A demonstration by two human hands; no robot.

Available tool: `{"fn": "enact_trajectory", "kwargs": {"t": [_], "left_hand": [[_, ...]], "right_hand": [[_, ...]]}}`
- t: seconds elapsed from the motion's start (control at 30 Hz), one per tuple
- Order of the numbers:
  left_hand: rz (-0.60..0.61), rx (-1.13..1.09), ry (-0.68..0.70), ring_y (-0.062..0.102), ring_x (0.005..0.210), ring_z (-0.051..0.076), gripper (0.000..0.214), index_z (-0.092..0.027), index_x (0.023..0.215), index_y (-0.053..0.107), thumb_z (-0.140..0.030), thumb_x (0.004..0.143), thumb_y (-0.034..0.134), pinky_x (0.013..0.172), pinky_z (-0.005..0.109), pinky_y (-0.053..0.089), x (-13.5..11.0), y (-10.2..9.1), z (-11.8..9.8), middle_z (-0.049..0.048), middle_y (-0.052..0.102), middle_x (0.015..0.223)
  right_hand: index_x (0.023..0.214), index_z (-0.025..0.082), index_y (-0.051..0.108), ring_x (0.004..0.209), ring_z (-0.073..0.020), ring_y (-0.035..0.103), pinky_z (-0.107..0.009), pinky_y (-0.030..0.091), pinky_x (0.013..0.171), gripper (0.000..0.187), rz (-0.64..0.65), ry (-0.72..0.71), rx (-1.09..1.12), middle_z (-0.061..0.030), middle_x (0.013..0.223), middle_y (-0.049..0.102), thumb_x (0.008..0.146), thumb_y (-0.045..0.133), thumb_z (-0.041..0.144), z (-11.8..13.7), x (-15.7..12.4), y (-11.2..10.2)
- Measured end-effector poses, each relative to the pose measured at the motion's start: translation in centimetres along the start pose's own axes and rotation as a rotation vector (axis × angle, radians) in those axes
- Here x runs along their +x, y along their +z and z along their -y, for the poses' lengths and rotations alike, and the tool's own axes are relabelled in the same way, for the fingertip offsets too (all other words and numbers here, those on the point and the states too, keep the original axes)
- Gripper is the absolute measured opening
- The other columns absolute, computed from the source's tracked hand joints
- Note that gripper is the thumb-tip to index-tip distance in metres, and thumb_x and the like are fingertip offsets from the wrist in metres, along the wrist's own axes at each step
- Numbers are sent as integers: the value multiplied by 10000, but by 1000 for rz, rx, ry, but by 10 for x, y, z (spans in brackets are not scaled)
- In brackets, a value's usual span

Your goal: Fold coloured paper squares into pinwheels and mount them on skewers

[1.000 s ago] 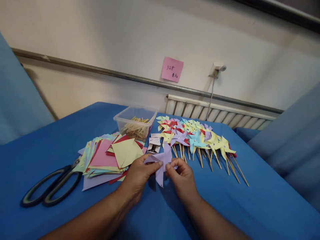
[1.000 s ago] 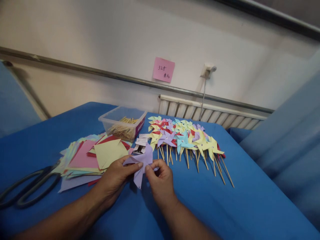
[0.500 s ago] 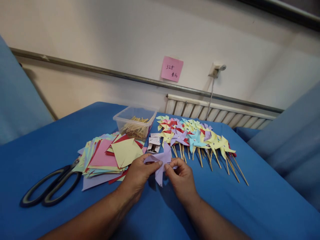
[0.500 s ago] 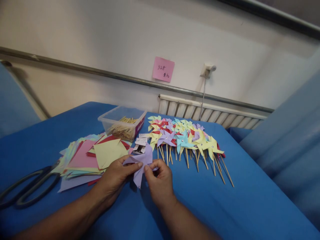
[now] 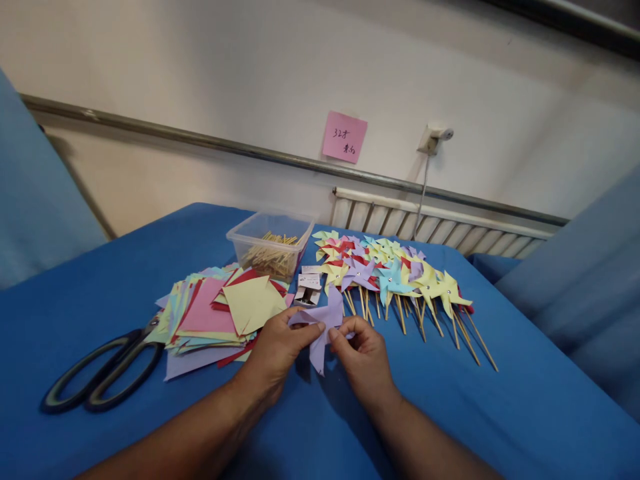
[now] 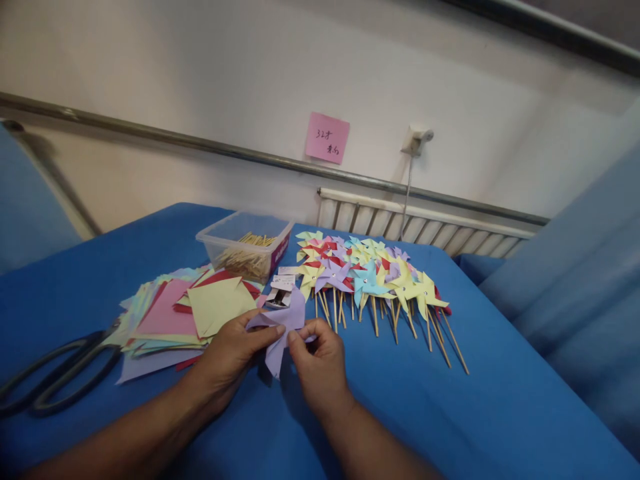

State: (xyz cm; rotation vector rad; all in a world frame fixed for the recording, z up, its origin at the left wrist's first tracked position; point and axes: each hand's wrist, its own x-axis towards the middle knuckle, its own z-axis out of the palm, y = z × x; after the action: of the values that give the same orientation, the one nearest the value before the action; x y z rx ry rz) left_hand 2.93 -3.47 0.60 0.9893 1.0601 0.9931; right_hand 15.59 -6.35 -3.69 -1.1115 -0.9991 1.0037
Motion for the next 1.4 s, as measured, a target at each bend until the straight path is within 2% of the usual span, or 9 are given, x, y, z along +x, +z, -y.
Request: {"fn": "enact_trajectory", "kwargs": {"t": [0.23,0.43,0.6,0.8,0.97,1.13,1.27,1.4], "left_hand": [[-2,-3,12,630,619,154,277,-154,887,681,-213,620,725,594,257,482,0,0,-2,29,726,783],[45,-74,8,638,646,178,263,-130,886,664,-226,645,707,628,285,483,3,-5,-4,41,707,744],[70,-97,18,650,703,191,289,-138,911,657,-244,648,711,688,297,486,3,-7,-6,35,703,765],[71,-61,23,647,686,199,312,-128,914,658,-256,637,719,694,314,489,4,-7,-5,46,703,759],[57,18,23,647,645,200,340,-135,908,677,-275,604,740,621,300,491,3,-6,-5,55,715,790],[17,73,26,653,660,204,342,-148,882,675,-268,572,757,624,299,494,3,-4,-6,37,711,758],[4,91,32,642,652,185,321,-157,857,675,-253,562,757,612,278,485,2,-1,-6,23,707,743],[15,125,55,623,620,165,277,-167,845,667,-262,594,736,584,260,471,0,0,-4,12,696,719]], "right_hand": [[665,185,543,491,-98,482,-211,370,476,269,1,12,7,36,558,542,725,692,401,8,-3,0],[877,192,596,597,-113,559,-247,443,586,301,-127,-9,144,-23,870,635,830,553,486,11,3,-10],[931,187,586,585,-107,554,-243,431,577,333,-185,28,299,-37,887,641,865,486,498,6,11,-17],[907,179,614,624,-124,550,-254,436,599,366,-90,16,296,-49,870,647,869,478,516,7,6,-13],[893,175,631,694,-146,564,-255,443,620,320,26,55,231,-30,810,623,776,636,473,10,2,-7],[897,183,621,718,-172,608,-306,488,684,344,39,12,263,-36,813,654,668,743,408,11,1,-2],[914,190,599,733,-164,619,-293,492,695,311,68,2,221,-36,837,671,672,742,322,14,1,0],[895,176,585,675,-147,612,-272,493,636,278,36,16,197,-31,795,677,679,727,280,12,2,1]]}}
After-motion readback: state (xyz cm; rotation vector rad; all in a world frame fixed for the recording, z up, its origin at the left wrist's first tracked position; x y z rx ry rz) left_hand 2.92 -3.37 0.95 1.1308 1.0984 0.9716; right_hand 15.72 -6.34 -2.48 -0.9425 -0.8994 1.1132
